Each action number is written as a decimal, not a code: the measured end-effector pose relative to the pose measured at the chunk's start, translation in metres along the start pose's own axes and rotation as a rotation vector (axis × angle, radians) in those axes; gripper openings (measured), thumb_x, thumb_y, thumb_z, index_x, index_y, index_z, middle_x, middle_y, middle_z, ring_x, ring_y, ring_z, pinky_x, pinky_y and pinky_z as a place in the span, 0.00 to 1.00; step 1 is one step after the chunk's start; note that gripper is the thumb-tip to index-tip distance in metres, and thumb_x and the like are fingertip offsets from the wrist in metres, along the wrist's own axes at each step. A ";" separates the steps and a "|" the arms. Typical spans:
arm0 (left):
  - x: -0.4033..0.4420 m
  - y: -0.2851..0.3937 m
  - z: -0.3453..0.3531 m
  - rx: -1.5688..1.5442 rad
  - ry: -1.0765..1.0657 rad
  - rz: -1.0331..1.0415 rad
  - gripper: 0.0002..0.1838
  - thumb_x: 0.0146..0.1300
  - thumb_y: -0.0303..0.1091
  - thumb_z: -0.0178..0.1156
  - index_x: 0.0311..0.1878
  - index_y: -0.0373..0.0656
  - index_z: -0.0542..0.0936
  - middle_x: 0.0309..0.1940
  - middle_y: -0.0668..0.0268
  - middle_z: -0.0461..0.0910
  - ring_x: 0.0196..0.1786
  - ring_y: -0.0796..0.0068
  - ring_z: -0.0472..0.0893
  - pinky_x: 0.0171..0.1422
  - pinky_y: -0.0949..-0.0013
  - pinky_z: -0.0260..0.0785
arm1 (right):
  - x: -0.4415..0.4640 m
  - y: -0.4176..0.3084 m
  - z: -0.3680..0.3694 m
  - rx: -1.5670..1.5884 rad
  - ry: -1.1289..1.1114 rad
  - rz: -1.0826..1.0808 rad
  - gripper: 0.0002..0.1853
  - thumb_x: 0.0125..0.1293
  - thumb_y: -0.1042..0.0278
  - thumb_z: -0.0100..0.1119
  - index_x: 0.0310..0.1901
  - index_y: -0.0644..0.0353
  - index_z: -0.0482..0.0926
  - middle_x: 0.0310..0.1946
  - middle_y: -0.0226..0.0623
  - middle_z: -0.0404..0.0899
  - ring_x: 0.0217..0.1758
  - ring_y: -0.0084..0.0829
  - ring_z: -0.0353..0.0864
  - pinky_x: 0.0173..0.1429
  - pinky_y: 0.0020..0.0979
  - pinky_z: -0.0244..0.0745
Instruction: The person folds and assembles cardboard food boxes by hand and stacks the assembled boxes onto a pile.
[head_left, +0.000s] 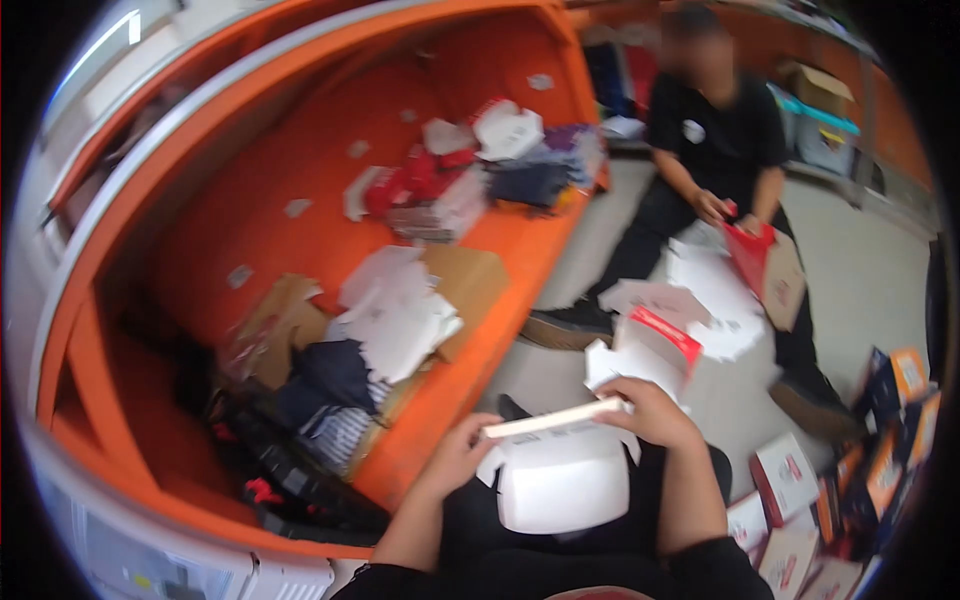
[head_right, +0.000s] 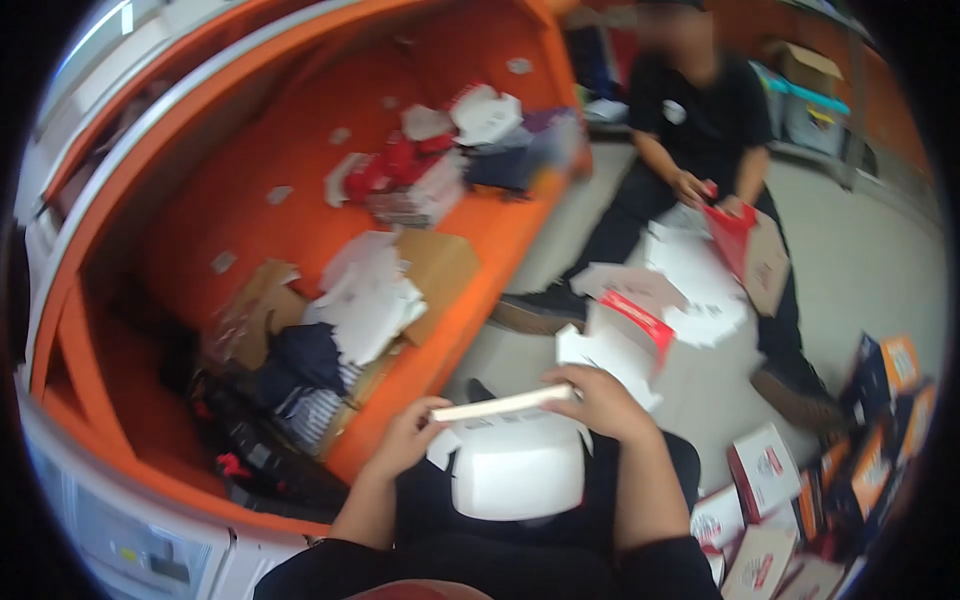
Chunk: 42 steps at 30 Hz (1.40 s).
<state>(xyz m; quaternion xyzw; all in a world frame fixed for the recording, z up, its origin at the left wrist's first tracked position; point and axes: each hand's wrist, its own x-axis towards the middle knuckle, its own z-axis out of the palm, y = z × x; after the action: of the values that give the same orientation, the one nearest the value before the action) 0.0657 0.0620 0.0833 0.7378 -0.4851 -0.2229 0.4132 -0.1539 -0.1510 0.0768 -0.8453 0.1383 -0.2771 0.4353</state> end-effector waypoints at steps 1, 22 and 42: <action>-0.003 0.009 -0.003 0.010 -0.033 -0.053 0.10 0.63 0.28 0.56 0.47 0.38 0.76 0.37 0.66 0.77 0.39 0.78 0.75 0.43 0.74 0.68 | 0.001 0.005 -0.003 0.035 -0.077 0.044 0.17 0.53 0.65 0.68 0.44 0.59 0.80 0.33 0.37 0.81 0.37 0.29 0.78 0.45 0.30 0.72; -0.095 -0.053 -0.069 0.465 0.362 0.057 0.21 0.51 0.15 0.49 0.49 0.39 0.78 0.48 0.51 0.76 0.53 0.53 0.75 0.60 0.61 0.65 | -0.008 0.006 0.167 0.097 0.019 -0.278 0.23 0.57 0.82 0.49 0.54 0.51 0.76 0.59 0.50 0.67 0.61 0.50 0.67 0.64 0.41 0.64; -0.119 -0.047 -0.053 0.372 0.306 -0.178 0.23 0.63 0.22 0.48 0.62 0.44 0.62 0.51 0.48 0.75 0.54 0.54 0.77 0.57 0.61 0.69 | -0.014 -0.007 0.164 0.387 -0.266 0.152 0.31 0.58 0.67 0.60 0.63 0.45 0.60 0.56 0.49 0.60 0.59 0.47 0.67 0.61 0.37 0.67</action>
<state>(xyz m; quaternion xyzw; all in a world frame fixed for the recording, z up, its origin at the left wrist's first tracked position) 0.0778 0.1991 0.0660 0.8660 -0.3827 -0.0513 0.3176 -0.0684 -0.0325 0.0007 -0.7624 0.0874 -0.1513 0.6230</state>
